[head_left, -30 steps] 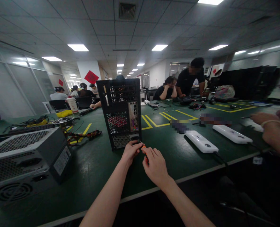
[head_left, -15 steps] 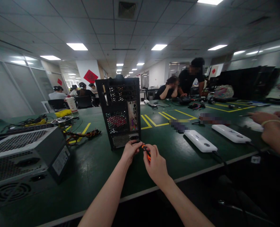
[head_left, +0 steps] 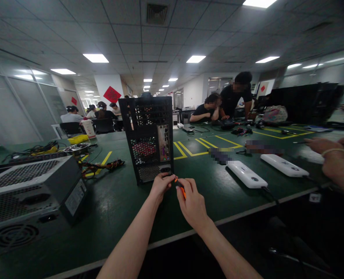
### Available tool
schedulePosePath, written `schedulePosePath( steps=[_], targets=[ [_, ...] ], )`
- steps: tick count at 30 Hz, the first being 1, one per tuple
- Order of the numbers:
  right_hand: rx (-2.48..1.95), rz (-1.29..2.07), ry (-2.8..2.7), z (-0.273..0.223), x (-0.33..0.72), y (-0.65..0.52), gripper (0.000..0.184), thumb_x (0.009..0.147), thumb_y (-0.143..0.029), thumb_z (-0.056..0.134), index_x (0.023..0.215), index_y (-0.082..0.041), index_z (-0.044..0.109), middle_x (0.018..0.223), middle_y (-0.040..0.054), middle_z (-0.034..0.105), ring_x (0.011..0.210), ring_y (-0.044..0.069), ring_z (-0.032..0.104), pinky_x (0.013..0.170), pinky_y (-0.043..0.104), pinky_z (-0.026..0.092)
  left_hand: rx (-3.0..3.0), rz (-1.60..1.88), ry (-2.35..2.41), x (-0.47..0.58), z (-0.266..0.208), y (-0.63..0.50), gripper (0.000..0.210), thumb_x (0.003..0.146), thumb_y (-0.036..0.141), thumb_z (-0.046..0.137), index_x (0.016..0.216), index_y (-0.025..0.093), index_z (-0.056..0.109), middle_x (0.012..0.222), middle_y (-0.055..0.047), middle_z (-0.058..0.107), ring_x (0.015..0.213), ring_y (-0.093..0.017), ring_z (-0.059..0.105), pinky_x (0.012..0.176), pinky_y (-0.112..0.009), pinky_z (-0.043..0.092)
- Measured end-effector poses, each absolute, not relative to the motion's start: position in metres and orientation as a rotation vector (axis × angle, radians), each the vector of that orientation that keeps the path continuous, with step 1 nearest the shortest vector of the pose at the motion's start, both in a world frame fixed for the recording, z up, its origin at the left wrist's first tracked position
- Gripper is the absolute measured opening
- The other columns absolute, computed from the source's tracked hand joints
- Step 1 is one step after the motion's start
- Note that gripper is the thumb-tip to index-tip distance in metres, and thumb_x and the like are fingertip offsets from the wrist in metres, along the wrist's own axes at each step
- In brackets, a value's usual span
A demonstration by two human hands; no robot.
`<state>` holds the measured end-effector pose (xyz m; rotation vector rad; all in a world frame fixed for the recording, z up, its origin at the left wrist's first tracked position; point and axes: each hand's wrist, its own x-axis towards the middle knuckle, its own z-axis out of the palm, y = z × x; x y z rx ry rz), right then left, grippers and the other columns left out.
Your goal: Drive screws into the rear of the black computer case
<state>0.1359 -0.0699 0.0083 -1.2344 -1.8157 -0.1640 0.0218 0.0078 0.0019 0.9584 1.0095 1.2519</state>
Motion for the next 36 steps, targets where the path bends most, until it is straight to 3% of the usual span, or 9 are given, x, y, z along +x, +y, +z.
schedulePosePath(
  steps=[4, 13, 19, 29, 36],
  targets=[
    [-1.215, -0.187, -1.829, 0.0049, 0.1356, -0.0686, 0.025, 0.082, -0.022, 0.032, 0.105, -0.016, 0.041, 0.097, 0.0077, 0.047, 0.075, 0.013, 0.054, 0.056, 0.023, 0.046, 0.971, 1.247, 1.000, 0.0213, 0.0022, 0.0076, 0.050, 0.058, 0.027, 0.067, 0.098, 0.009, 0.045, 0.084, -0.012, 0.062, 0.038, 0.001, 0.037, 0.034, -0.013, 0.025],
    [-1.195, -0.294, -1.870, 0.0066, 0.1367, -0.0678, 0.022, 0.079, -0.014, 0.036, 0.099, -0.017, 0.046, 0.093, 0.0063, 0.051, 0.084, 0.017, 0.050, 0.074, 0.032, 0.041, 0.964, 1.254, 1.030, 0.0214, 0.0016, 0.0084, 0.049, 0.056, 0.028, 0.068, 0.097, 0.009, 0.047, 0.065, -0.004, 0.058, 0.037, 0.000, 0.037, 0.034, -0.013, 0.025],
    [-1.145, -0.270, -1.867, 0.0099, 0.1357, -0.0705, 0.023, 0.076, -0.013, 0.038, 0.096, -0.017, 0.048, 0.094, 0.0077, 0.050, 0.085, 0.018, 0.048, 0.075, 0.033, 0.041, 0.959, 1.266, 0.998, 0.0209, -0.0002, 0.0098, 0.044, 0.058, 0.027, 0.067, 0.094, 0.009, 0.049, 0.070, -0.006, 0.060, 0.039, 0.000, 0.039, 0.035, -0.013, 0.025],
    [-1.140, -0.166, -1.799, 0.0051, 0.1392, -0.0671, 0.021, 0.082, -0.020, 0.035, 0.100, -0.019, 0.046, 0.096, 0.0068, 0.048, 0.083, 0.014, 0.052, 0.071, 0.027, 0.044, 0.977, 1.254, 1.028, 0.0191, -0.0039, 0.0129, 0.044, 0.058, 0.030, 0.066, 0.094, 0.009, 0.051, 0.054, 0.000, 0.053, 0.037, -0.001, 0.037, 0.035, -0.013, 0.023],
    [-1.094, -0.177, -1.800, 0.0060, 0.1368, -0.0682, 0.016, 0.078, -0.017, 0.039, 0.091, -0.018, 0.048, 0.095, 0.0075, 0.048, 0.085, 0.015, 0.052, 0.071, 0.028, 0.045, 0.952, 1.254, 0.991, 0.0192, -0.0008, 0.0121, 0.031, 0.060, 0.022, 0.064, 0.086, 0.010, 0.054, 0.072, -0.007, 0.061, 0.037, 0.000, 0.038, 0.035, -0.014, 0.024]
  ],
)
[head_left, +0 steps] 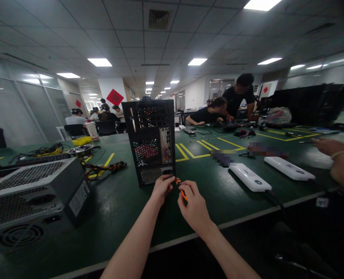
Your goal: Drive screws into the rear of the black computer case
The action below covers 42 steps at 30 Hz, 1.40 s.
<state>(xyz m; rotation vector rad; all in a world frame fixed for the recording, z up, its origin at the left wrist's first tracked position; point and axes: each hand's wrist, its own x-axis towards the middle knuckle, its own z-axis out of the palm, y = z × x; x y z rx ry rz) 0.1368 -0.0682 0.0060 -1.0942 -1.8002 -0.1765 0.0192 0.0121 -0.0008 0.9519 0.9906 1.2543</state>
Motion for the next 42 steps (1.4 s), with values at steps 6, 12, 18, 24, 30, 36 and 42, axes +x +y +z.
schedulePosePath(
  steps=[6, 12, 18, 24, 30, 36, 42],
  targets=[
    [-1.251, -0.289, -1.803, 0.000, 0.139, -0.067, 0.022, 0.083, -0.024, 0.035, 0.100, -0.018, 0.046, 0.089, 0.0054, 0.051, 0.069, 0.012, 0.055, 0.054, 0.021, 0.043, 0.884, 1.244, 1.002, 0.020, 0.004, 0.011, 0.026, 0.064, 0.015, 0.057, 0.089, 0.010, 0.051, 0.073, -0.007, 0.062, 0.036, -0.001, 0.040, 0.034, -0.014, 0.025],
    [-1.371, -0.304, -1.806, 0.003, 0.140, -0.068, 0.020, 0.082, -0.026, 0.036, 0.097, -0.018, 0.048, 0.087, 0.0050, 0.050, 0.064, 0.011, 0.054, 0.051, 0.020, 0.041, 0.890, 1.235, 1.018, 0.019, 0.003, 0.012, 0.029, 0.066, 0.015, 0.054, 0.093, 0.010, 0.047, 0.073, -0.008, 0.063, 0.035, -0.002, 0.041, 0.032, -0.014, 0.023],
    [-1.245, -0.188, -1.838, 0.003, 0.137, -0.069, 0.030, 0.075, -0.016, 0.039, 0.105, -0.016, 0.041, 0.099, 0.0084, 0.044, 0.076, 0.015, 0.053, 0.061, 0.028, 0.046, 0.890, 1.234, 1.010, 0.018, 0.002, 0.013, 0.030, 0.064, 0.015, 0.055, 0.093, 0.010, 0.048, 0.077, -0.009, 0.063, 0.036, -0.002, 0.041, 0.032, -0.014, 0.024],
    [-1.324, -0.211, -1.813, -0.001, 0.137, -0.066, 0.026, 0.080, -0.021, 0.034, 0.105, -0.016, 0.038, 0.091, 0.0069, 0.045, 0.069, 0.014, 0.055, 0.051, 0.024, 0.046, 0.883, 1.235, 1.031, 0.018, 0.001, 0.014, 0.029, 0.065, 0.015, 0.054, 0.093, 0.009, 0.048, 0.071, -0.007, 0.063, 0.035, -0.002, 0.041, 0.032, -0.014, 0.023],
    [-1.413, -0.238, -1.742, 0.000, 0.137, -0.066, 0.023, 0.083, -0.027, 0.032, 0.101, -0.015, 0.040, 0.087, 0.0058, 0.047, 0.062, 0.012, 0.056, 0.045, 0.020, 0.043, 0.870, 1.215, 1.033, 0.018, 0.001, 0.014, 0.025, 0.066, 0.017, 0.053, 0.089, 0.009, 0.049, 0.070, -0.009, 0.063, 0.035, -0.002, 0.040, 0.032, -0.014, 0.022],
    [-1.388, -0.199, -1.760, 0.003, 0.137, -0.068, 0.021, 0.082, -0.025, 0.033, 0.099, -0.016, 0.042, 0.088, 0.0056, 0.047, 0.065, 0.012, 0.055, 0.049, 0.021, 0.045, 0.877, 1.231, 1.037, 0.016, -0.002, 0.015, 0.026, 0.067, 0.016, 0.050, 0.092, 0.012, 0.045, 0.072, -0.009, 0.063, 0.035, -0.002, 0.041, 0.034, -0.013, 0.023],
    [-1.262, -0.207, -1.855, 0.003, 0.136, -0.069, 0.030, 0.075, -0.017, 0.038, 0.105, -0.016, 0.039, 0.101, 0.0087, 0.044, 0.078, 0.015, 0.054, 0.061, 0.027, 0.047, 0.938, 1.240, 1.038, 0.014, -0.007, 0.017, 0.024, 0.067, 0.015, 0.050, 0.090, 0.013, 0.045, 0.069, -0.006, 0.062, 0.035, -0.002, 0.041, 0.034, -0.013, 0.022]
  ],
)
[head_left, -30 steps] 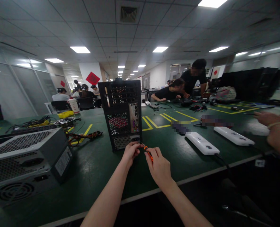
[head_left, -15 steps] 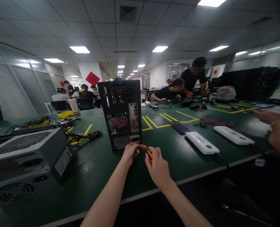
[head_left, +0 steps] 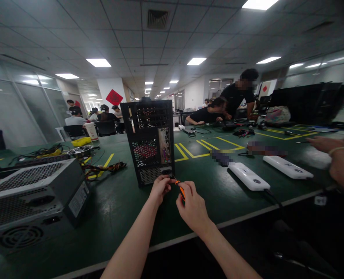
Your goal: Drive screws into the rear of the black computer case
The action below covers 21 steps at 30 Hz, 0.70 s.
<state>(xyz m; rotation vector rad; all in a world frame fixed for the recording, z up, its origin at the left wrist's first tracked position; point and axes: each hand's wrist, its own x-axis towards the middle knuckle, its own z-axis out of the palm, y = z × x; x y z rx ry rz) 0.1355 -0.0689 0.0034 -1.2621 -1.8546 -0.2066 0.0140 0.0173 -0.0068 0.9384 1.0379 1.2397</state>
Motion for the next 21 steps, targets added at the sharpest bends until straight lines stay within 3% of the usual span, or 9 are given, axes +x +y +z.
schedulePosePath(
  steps=[10, 15, 21],
  targets=[
    [-1.396, -0.279, -1.796, 0.0013, 0.1374, -0.0682, 0.024, 0.084, -0.028, 0.030, 0.100, -0.016, 0.042, 0.088, 0.0063, 0.050, 0.064, 0.012, 0.056, 0.047, 0.019, 0.042, 0.978, 1.201, 1.087, 0.0139, -0.0079, 0.0195, 0.029, 0.070, 0.017, 0.047, 0.098, 0.011, 0.044, 0.074, -0.009, 0.063, 0.034, -0.002, 0.040, 0.033, -0.014, 0.023],
    [-1.385, -0.221, -1.797, 0.0054, 0.1366, -0.0701, 0.023, 0.082, -0.030, 0.034, 0.099, -0.017, 0.043, 0.089, 0.0059, 0.049, 0.067, 0.013, 0.056, 0.051, 0.022, 0.044, 0.982, 1.194, 1.092, 0.0147, -0.0051, 0.0176, 0.029, 0.070, 0.017, 0.046, 0.097, 0.010, 0.045, 0.074, -0.009, 0.063, 0.034, -0.002, 0.040, 0.033, -0.014, 0.022],
    [-1.272, -0.206, -1.831, 0.0041, 0.1352, -0.0702, 0.031, 0.074, -0.019, 0.039, 0.105, -0.015, 0.039, 0.099, 0.0090, 0.044, 0.074, 0.015, 0.054, 0.057, 0.026, 0.047, 1.022, 1.164, 1.090, 0.0158, 0.0004, 0.0129, 0.025, 0.067, 0.023, 0.052, 0.089, 0.010, 0.053, 0.068, -0.006, 0.061, 0.034, -0.002, 0.039, 0.032, -0.014, 0.020]
  ],
)
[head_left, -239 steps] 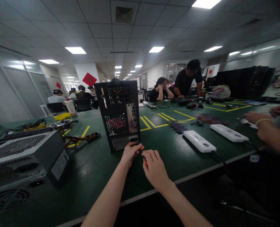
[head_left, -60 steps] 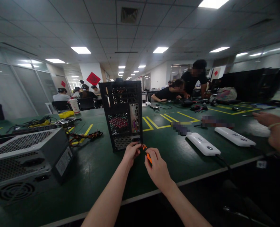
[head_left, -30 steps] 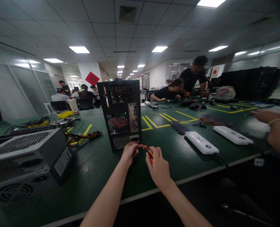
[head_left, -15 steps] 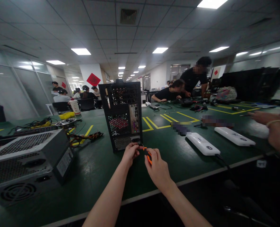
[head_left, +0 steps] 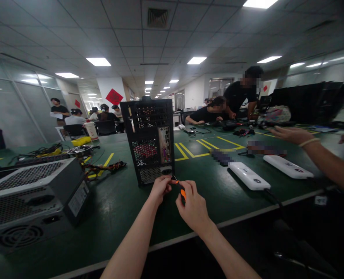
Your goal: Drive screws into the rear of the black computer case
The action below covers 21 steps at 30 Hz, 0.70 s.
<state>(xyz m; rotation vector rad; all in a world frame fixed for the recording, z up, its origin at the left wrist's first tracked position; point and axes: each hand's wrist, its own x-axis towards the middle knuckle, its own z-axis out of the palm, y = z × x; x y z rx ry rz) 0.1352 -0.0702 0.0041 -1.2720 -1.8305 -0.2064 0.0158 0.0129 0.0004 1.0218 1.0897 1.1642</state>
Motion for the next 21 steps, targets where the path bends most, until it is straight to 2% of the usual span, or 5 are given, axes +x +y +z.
schedulePosePath(
  steps=[7, 14, 18, 21],
  targets=[
    [-1.309, -0.268, -1.820, -0.0004, 0.1366, -0.0672, 0.026, 0.083, -0.025, 0.031, 0.105, -0.015, 0.039, 0.090, 0.0074, 0.047, 0.067, 0.013, 0.056, 0.049, 0.021, 0.045, 1.119, 1.060, 0.974, 0.0179, 0.0000, 0.0098, 0.027, 0.066, 0.032, 0.054, 0.080, 0.008, 0.059, 0.062, -0.004, 0.058, 0.034, -0.001, 0.037, 0.032, -0.014, 0.018],
    [-1.375, -0.194, -1.794, 0.0040, 0.1364, -0.0685, 0.022, 0.081, -0.026, 0.034, 0.100, -0.017, 0.042, 0.089, 0.0058, 0.047, 0.067, 0.013, 0.055, 0.049, 0.022, 0.044, 0.920, 1.185, 1.063, 0.0145, 0.0027, 0.0128, 0.027, 0.069, 0.020, 0.048, 0.093, 0.008, 0.052, 0.076, -0.011, 0.063, 0.034, -0.001, 0.035, 0.032, -0.015, 0.018],
    [-1.325, -0.169, -1.844, 0.0045, 0.1344, -0.0695, 0.029, 0.075, -0.020, 0.040, 0.104, -0.017, 0.039, 0.099, 0.0077, 0.044, 0.075, 0.015, 0.054, 0.055, 0.025, 0.046, 0.901, 1.221, 1.046, 0.0135, 0.0016, 0.0143, 0.029, 0.069, 0.016, 0.046, 0.098, 0.008, 0.047, 0.076, -0.012, 0.063, 0.034, -0.001, 0.035, 0.033, -0.014, 0.018],
    [-1.289, -0.175, -1.870, 0.0026, 0.1345, -0.0689, 0.029, 0.077, -0.019, 0.038, 0.106, -0.016, 0.038, 0.097, 0.0074, 0.046, 0.074, 0.014, 0.055, 0.055, 0.024, 0.046, 0.897, 1.234, 1.038, 0.0141, 0.0005, 0.0150, 0.028, 0.069, 0.015, 0.045, 0.097, 0.008, 0.047, 0.075, -0.011, 0.063, 0.034, -0.001, 0.036, 0.033, -0.014, 0.018]
  ],
)
